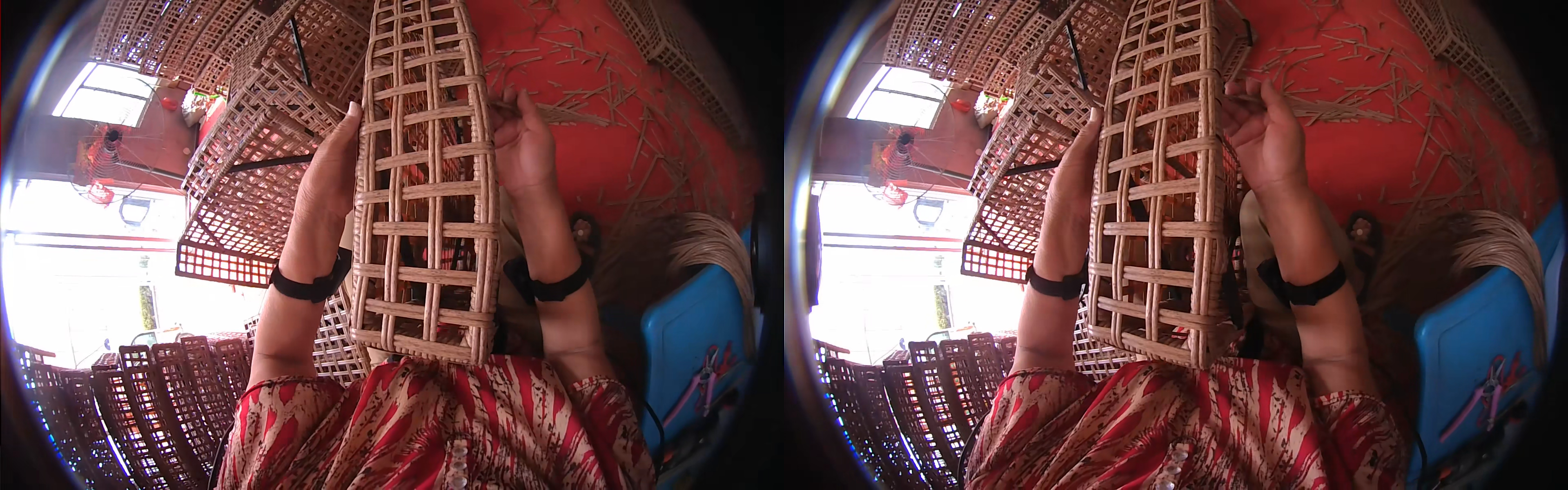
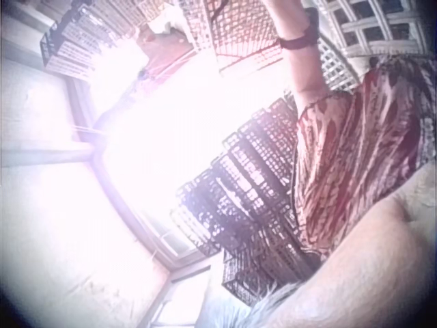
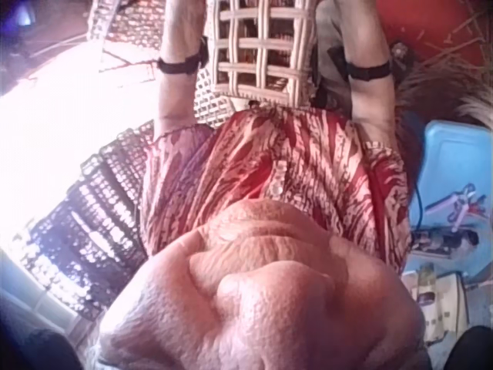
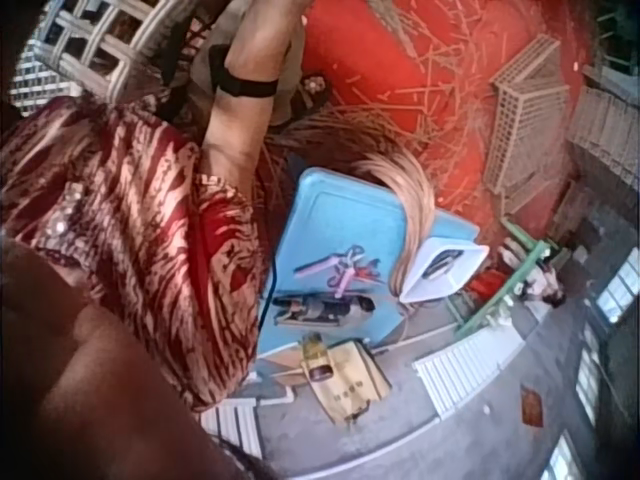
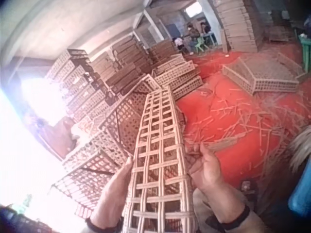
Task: The person is weaving rattan strips onto a furniture frame and securing them with a pneumatic stapler and cutters.
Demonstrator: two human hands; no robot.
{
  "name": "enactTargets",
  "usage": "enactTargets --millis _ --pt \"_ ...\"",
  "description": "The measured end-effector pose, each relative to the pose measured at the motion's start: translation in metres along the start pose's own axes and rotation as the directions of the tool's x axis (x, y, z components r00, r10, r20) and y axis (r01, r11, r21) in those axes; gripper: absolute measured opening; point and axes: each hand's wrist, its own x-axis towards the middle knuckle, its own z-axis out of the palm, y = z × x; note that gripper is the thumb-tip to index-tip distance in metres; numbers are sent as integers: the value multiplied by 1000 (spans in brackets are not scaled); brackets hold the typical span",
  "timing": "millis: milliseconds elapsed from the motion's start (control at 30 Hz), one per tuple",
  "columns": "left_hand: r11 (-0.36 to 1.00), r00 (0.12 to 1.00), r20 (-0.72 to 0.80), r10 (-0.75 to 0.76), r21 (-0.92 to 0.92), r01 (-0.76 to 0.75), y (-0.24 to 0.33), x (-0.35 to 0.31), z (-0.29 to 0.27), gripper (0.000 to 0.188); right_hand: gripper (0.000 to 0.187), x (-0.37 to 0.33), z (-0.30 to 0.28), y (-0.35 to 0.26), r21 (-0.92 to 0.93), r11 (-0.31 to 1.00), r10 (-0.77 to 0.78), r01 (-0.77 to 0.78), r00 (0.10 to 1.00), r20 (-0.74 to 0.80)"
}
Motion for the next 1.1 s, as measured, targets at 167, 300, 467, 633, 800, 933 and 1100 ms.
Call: enactTargets --millis 167,300,467,633,800,933,1100 --pt "982 1000 -1 -27 -186 26 -7 -8 12 47 16 1 -8 -8 41 999 -14 11 998 61" --pt "977 1000 8 -17 -214 19 -11 -6 9 44 14 2 -12 -22 61 989 -136 137 990 -19" --pt "947 999 38 -7 -321 19 -15 -9 16 42 15 1 -17 -36 74 997 -41 32 993 114" --pt "961 1000 19 10 -275 -4 -14 -12 18 42 19 -5 -26 -30 -397 879 284 -266 959 -12" --pt "963 997 75 19 -270 2 -21 -6 12 43 33 -9 -6 -4 -700 678 273 -224 961 -43" --pt "953 998 59 34 -304 -14 -18 -9 16 46 59 -11 24 -5 -729 633 318 -260 946 -62" --pt "973 996 53 73 -224 -59 -21 -7 10 50 47 -3 34 0 -791 603 185 -104 983 11"
